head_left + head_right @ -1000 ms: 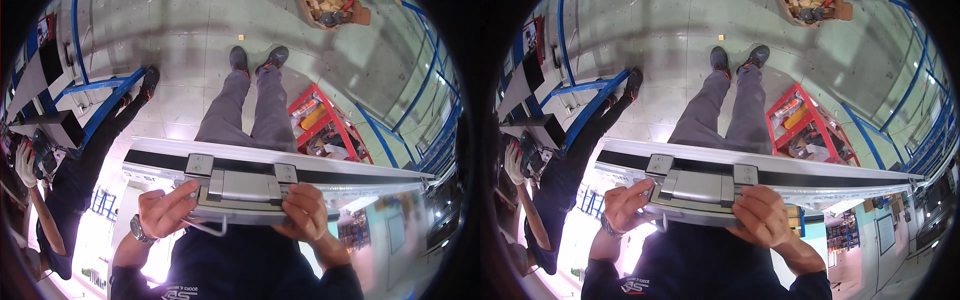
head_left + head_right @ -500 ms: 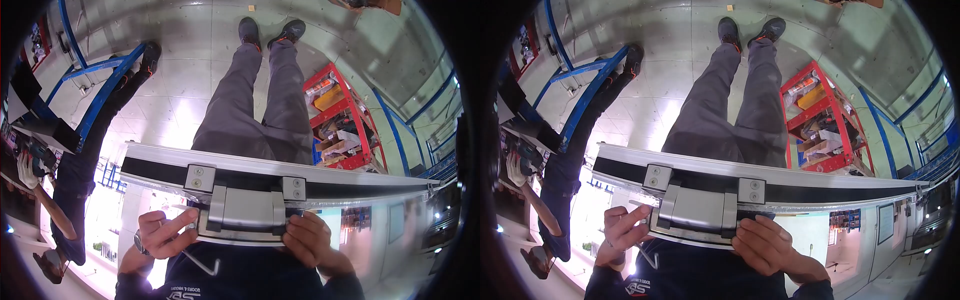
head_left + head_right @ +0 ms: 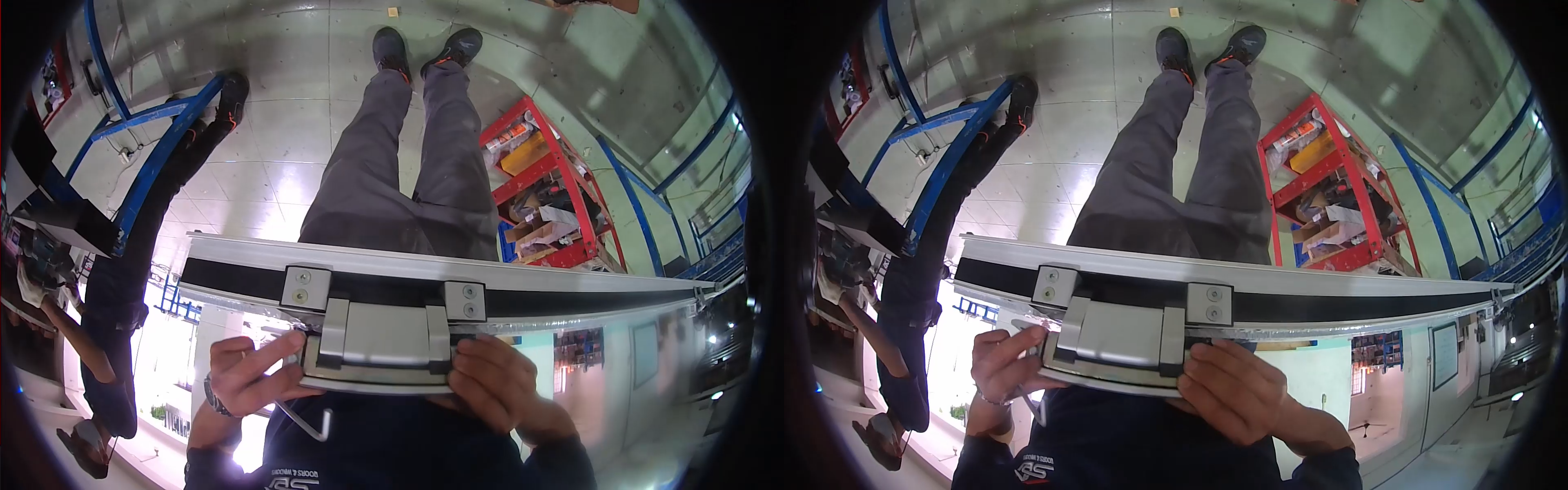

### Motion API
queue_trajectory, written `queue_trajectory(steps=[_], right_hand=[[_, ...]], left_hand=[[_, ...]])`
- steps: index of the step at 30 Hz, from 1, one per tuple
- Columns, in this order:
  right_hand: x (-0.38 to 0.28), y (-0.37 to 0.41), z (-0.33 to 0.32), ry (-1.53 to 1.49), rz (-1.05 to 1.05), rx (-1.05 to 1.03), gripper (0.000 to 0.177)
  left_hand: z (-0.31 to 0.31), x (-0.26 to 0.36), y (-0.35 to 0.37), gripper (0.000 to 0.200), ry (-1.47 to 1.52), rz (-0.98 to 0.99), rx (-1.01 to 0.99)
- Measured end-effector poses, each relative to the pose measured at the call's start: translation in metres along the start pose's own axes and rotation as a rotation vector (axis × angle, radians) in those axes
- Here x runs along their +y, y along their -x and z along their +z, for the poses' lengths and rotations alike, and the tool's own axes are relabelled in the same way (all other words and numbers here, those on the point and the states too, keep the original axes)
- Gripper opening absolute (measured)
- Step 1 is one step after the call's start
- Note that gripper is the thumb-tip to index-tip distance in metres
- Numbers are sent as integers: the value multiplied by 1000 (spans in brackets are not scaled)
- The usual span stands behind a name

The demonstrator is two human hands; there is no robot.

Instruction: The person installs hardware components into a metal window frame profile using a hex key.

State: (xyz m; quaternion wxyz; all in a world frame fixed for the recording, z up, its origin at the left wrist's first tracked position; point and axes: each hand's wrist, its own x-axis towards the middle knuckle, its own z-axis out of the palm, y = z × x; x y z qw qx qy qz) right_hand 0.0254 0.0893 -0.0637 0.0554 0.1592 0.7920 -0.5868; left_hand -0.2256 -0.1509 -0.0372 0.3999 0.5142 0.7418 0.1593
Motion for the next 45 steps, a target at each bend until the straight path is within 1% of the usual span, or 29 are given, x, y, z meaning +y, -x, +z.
queue_trajectory(steps=[1, 2, 4, 5, 6, 7, 10, 11, 14, 15, 17, 18, 20, 21, 22, 23, 24, 26, 28, 30, 32, 33, 34, 35, 36, 38, 41, 44, 45], right_hand=[[3, -3, 2, -21, 30, 20, 46], [8, -8, 4, -41, 58, 43, 47], [18, -23, 2, -72, 128, 60, 49], [20, -26, 4, -63, 144, 79, 48], [20, -27, 4, -53, 160, 99, 48], [18, -22, 1, -64, 139, 51, 43], [2, -3, 7, 37, -8, 71, 38], [-1, 1, 8, 51, -24, 71, 36], [0, 3, 12, 84, -63, 115, 40], [2, 1, 11, 67, -32, 97, 45], [7, -6, 7, 36, 34, 62, 55], [9, -13, 5, 41, 70, 48, 56], [11, -27, -3, 55, 147, 19, 58], [9, -24, -3, 58, 124, 43, 56], [9, -18, -1, 84, 32, 78, 56], [5, -7, 6, 107, -53, 111, 56], [0, 5, 13, 123, -126, 139, 56], [-5, 18, 25, 184, -170, 213, 55], [-5, 17, 31, 219, -176, 278, 54], [-5, 13, 30, 167, -79, 275, 52], [-2, 5, 25, 123, 16, 275, 46], [0, 0, 22, 77, 45, 267, 52], [4, -5, 19, 28, 71, 258, 57], [10, -11, 18, -45, 128, 239, 48], [16, -16, 19, -26, 149, 225, 47], [33, -26, 19, 15, 192, 207, 50], [57, -37, 17, 58, 259, 58, 58], [50, -43, 7, 109, 307, -41, 62], [54, -40, 22, 249, 246, 138, 58]], left_hand=[[-1, -5, -2, 37, 37, -15, -52], [0, -13, -11, 42, 103, -5, -78], [8, -16, -39, 51, 313, -124, 24], [5, -20, -48, 60, 273, -68, -19], [5, -20, -43, 58, 264, -47, -22], [4, -20, -36, 55, 251, -24, -20], [-2, -8, -14, 39, 94, 33, -50], [0, -7, -5, 40, 84, 51, -26], [0, -7, 1, 43, 70, 74, -4], [0, -9, -3, 45, 68, 80, -4], [7, -11, -17, 54, 246, -29, 48], [10, -13, -23, 58, 342, -82, 66], [8, -19, -37, 66, 376, -75, 53], [7, -17, -35, 63, 326, -31, 63], [6, -15, -28, 59, 270, 19, 78], [7, -15, -9, 49, 249, 33, 59], [12, -10, -4, 43, 184, 119, 171], [16, -6, 8, 43, 128, 177, 224], [18, -9, 8, 50, 95, 215, 225], [14, -14, -3, 55, 168, 196, 191], [8, -6, -13, 56, 214, 29, 134], [7, -3, -14, 56, 288, -100, 139], [2, -1, -21, 50, 333, -276, 64], [4, -2, -31, 46, 352, -267, 87], [7, -5, -42, 44, 370, -255, 112], [11, -17, -60, 42, 249, -197, 72], [6, -25, -81, 45, 90, -171, -54], [-9, -19, -88, 48, -13, -190, -177], [-11, -22, -91, 48, -87, -166, -205]])
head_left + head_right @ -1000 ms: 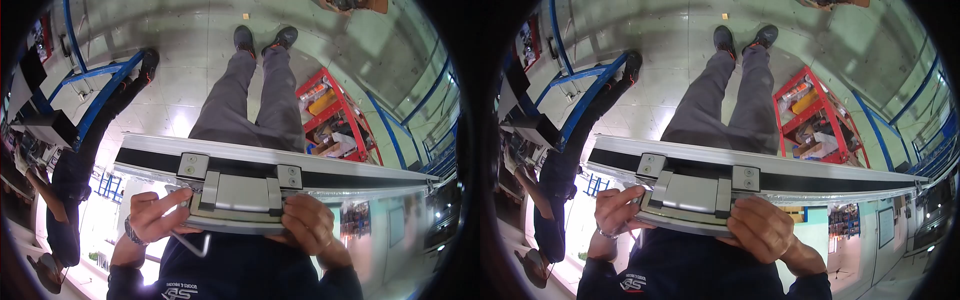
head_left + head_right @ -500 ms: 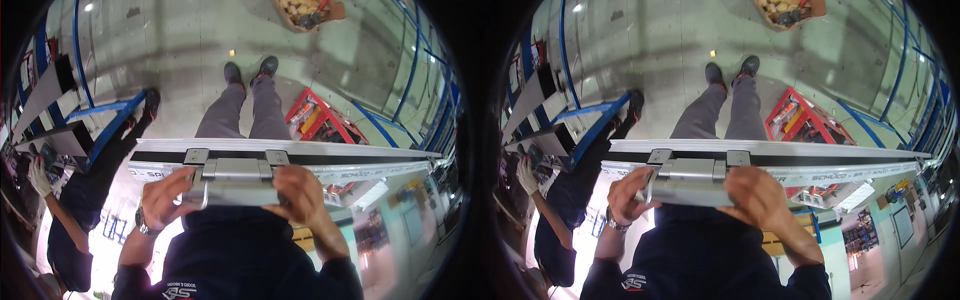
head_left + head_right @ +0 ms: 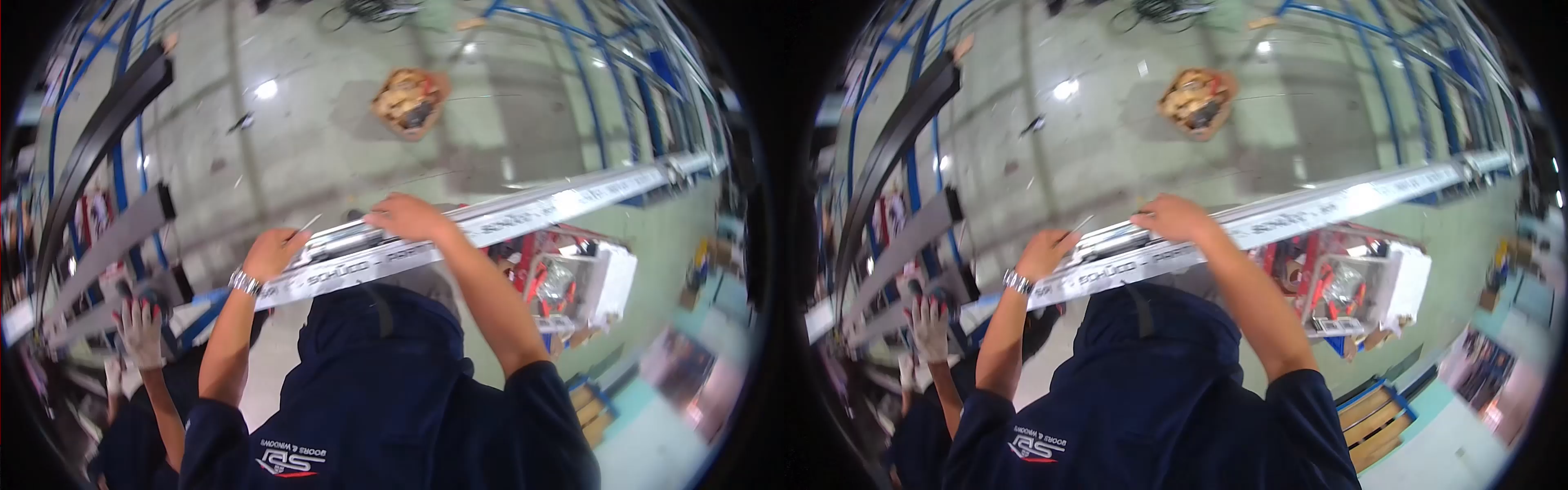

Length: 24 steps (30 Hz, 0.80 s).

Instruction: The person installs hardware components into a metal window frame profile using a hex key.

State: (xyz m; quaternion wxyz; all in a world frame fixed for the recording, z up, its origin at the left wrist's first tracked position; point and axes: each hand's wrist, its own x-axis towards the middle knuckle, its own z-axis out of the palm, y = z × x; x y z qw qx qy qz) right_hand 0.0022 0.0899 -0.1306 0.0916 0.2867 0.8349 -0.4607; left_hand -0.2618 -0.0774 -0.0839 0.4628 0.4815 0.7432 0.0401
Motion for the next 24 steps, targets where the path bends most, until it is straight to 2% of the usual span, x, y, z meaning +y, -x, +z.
queue_trajectory(steps=[1, 2, 3, 5, 7, 9, 11, 13, 14, 15, 17, 18, 21, 24], right_hand=[[1, 10, 9, 136, -15, 220, 53], [-8, 22, 4, 97, -99, 451, 48], [-16, 43, 2, 69, -183, 680, 42], [-35, 110, -4, -226, -155, 920, 33], [-10, 173, 24, -308, -60, 1090, 32], [44, 224, 85, -698, 284, 1239, 34], [120, 273, 161, -1581, 578, 1355, 66], [153, 325, 211, -2068, 548, 1672, 89], [157, 341, 233, -2332, 511, 1812, 102], [158, 351, 247, -2373, 442, 1798, 108], [167, 365, 252, -2426, 285, 1752, 121], [169, 369, 251, -2362, 283, 1790, 106], [231, 358, 288, -2293, 98, 1816, 85], [254, 351, 296, -2141, 104, 2047, 68]], left_hand=[[3, 0, 2, 45, 21, 64, 187], [9, -3, 5, 42, 62, 151, 360], [15, -10, 2, 37, 252, 173, 438], [6, 26, 22, 38, 322, 154, 512], [17, 60, 33, 33, 302, 332, 644], [37, 103, 47, 30, 440, 332, 521], [69, 139, 58, 28, 520, 361, 414], [109, 173, 64, 26, 547, 423, 320], [131, 183, 66, 27, 628, 381, 252], [151, 203, 79, 28, 703, 355, 185], [186, 234, 104, 30, 642, 334, 97], [200, 244, 115, 30, 614, 345, 49], [235, 268, 123, 30, 534, 359, -72], [270, 277, 101, 31, 458, 328, -172]])
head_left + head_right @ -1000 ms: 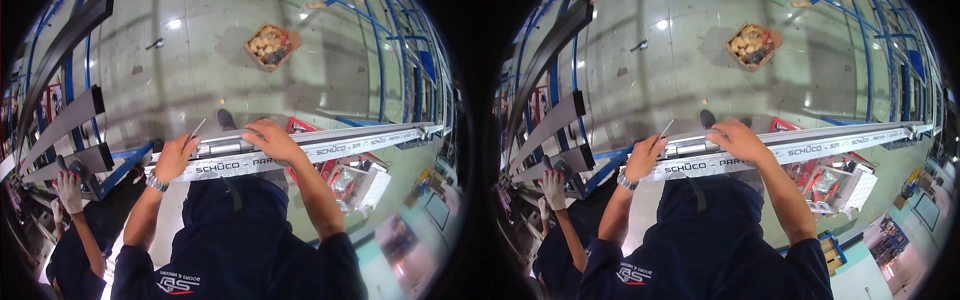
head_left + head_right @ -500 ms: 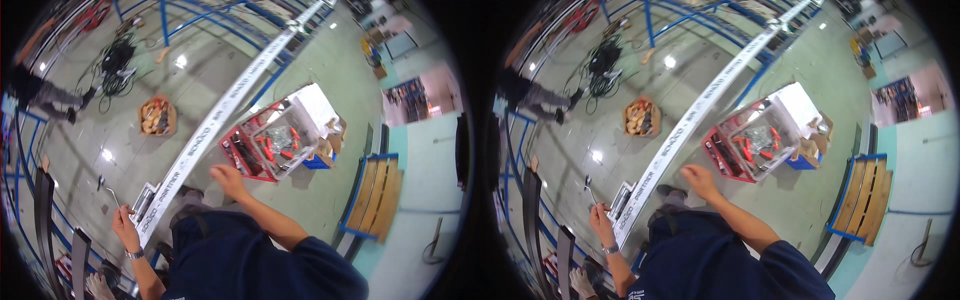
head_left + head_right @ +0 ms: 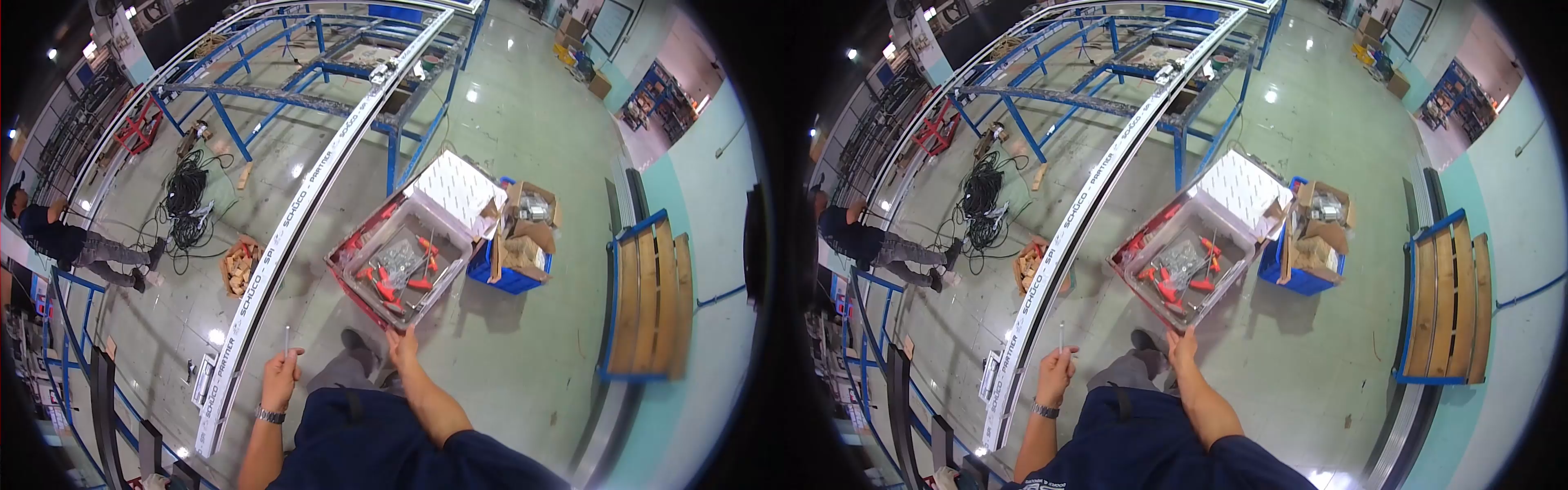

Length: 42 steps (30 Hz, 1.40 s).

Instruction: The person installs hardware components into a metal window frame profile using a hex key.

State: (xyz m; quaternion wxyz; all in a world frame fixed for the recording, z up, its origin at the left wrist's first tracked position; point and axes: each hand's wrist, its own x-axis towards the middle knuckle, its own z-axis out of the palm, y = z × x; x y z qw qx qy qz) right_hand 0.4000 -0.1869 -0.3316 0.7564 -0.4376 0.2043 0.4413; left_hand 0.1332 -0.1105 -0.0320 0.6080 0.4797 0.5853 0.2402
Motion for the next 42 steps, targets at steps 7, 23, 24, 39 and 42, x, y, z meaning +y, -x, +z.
queue_trajectory(steps=[7, 23, 24, 39, 42], right_hand=[[-38, -8, 19, 50, 32, 133, 64], [-189, -65, 76, 478, 259, 0, 80], [-207, -61, 82, 553, 266, 10, 76], [-470, -134, 6, 167, -160, -11, 55], [-555, -119, -53, 246, -205, 125, 52]], left_hand=[[78, -29, -120, 34, -107, 41, -8], [218, 21, -260, 34, -275, 61, -276], [232, 31, -257, 34, -289, 58, -300], [607, 121, -252, 38, -841, 563, -521], [671, 190, -356, 37, -778, 805, -118]])
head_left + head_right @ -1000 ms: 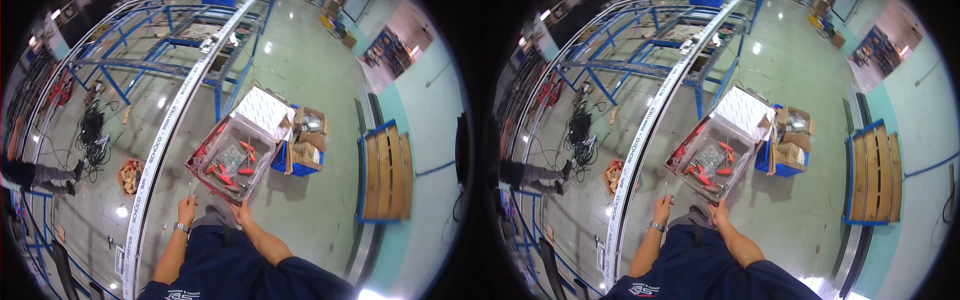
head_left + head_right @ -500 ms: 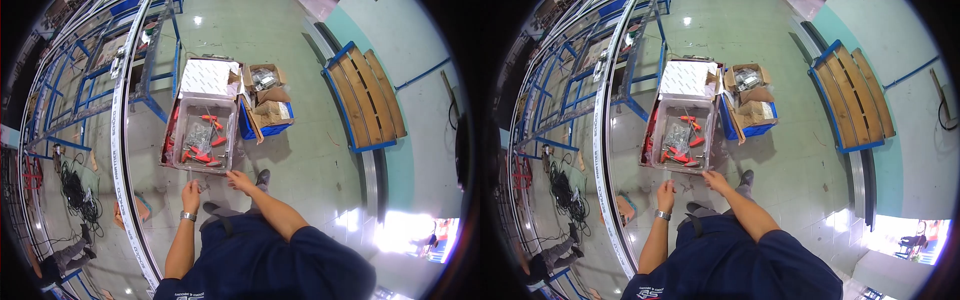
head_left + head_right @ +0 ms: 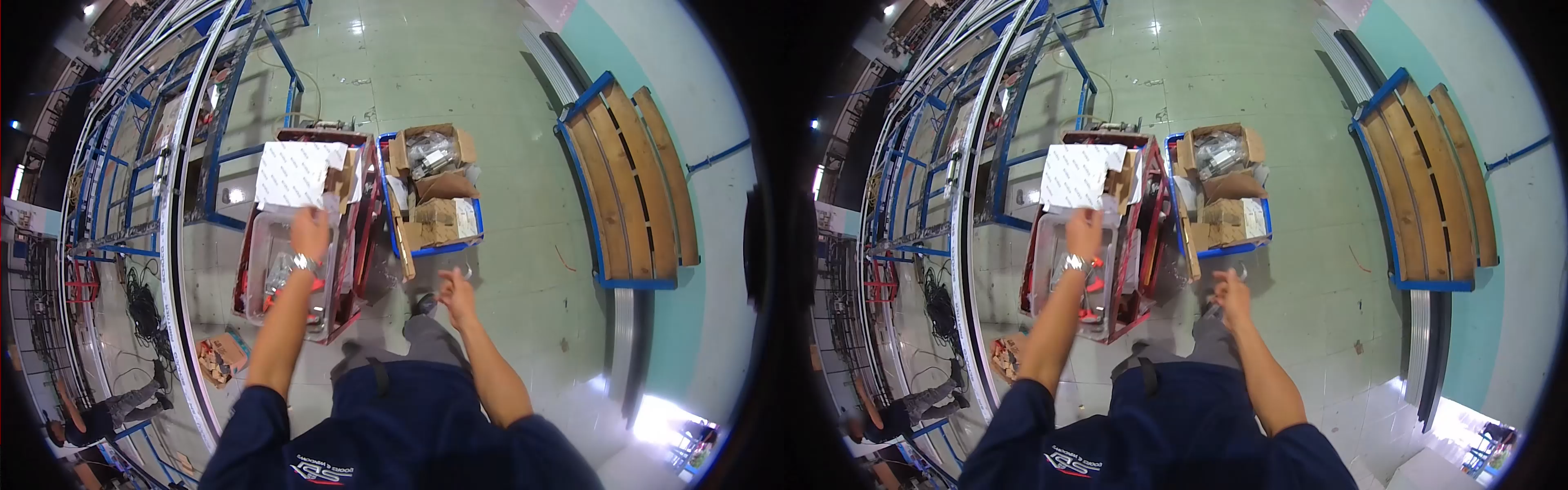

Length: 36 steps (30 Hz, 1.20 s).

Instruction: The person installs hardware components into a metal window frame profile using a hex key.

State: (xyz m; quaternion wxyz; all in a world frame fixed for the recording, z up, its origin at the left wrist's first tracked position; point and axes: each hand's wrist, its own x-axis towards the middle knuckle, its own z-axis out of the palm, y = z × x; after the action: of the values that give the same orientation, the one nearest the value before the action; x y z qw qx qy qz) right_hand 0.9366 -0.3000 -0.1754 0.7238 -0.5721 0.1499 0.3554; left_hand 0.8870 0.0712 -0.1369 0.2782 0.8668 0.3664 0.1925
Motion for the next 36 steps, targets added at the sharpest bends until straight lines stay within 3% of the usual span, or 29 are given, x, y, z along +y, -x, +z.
queue_trajectory(steps=[1, 6, 9, 10, 13, 14, 17, 18, 21, 23, 25, 29, 32, 36], right_hand=[[-11, -3, -23, 104, 13, 50, 50], [-9, 14, -78, 250, 146, 165, 40], [-12, 22, -62, 321, 175, 143, 33], [-17, 25, -54, 335, 172, 121, 32], [-42, 26, -16, 439, 77, 77, 29], [-52, 15, 0, 486, 0, 55, 31], [-99, -13, 73, 694, -171, -125, 33], [-108, -24, 100, 757, -253, -201, 34], [-136, -44, 194, 879, -381, -369, 42], [-142, -56, 250, 1008, -505, -422, 51], [-111, -87, 288, 955, -629, -323, 57], [-104, -123, 331, 1084, -489, -436, 53], [-106, -114, 344, 1100, -533, -457, 46], [-105, -112, 354, 926, -325, -515, 38]], left_hand=[[9, -8, -39, 43, -195, 35, 57], [39, 18, -123, 88, -745, -254, -307], [58, -14, -136, 85, -677, -288, -363], [57, -20, -133, 66, -659, -241, -293], [6, -29, -134, 50, -455, -122, -290], [-16, -28, -127, 37, -372, -21, -209], [-62, -29, -108, 47, -188, 76, -97], [-75, -20, -102, 33, -125, 98, -90], [-81, -34, -93, 51, -70, 79, -53], [-88, -31, -91, 50, -25, 36, -101], [-97, -26, -91, 52, 25, 20, -170], [-121, -33, -96, 49, 151, 86, -289], [-153, 10, -81, 31, 145, 84, -69], [-128, 38, -48, 25, 152, 74, 39]])
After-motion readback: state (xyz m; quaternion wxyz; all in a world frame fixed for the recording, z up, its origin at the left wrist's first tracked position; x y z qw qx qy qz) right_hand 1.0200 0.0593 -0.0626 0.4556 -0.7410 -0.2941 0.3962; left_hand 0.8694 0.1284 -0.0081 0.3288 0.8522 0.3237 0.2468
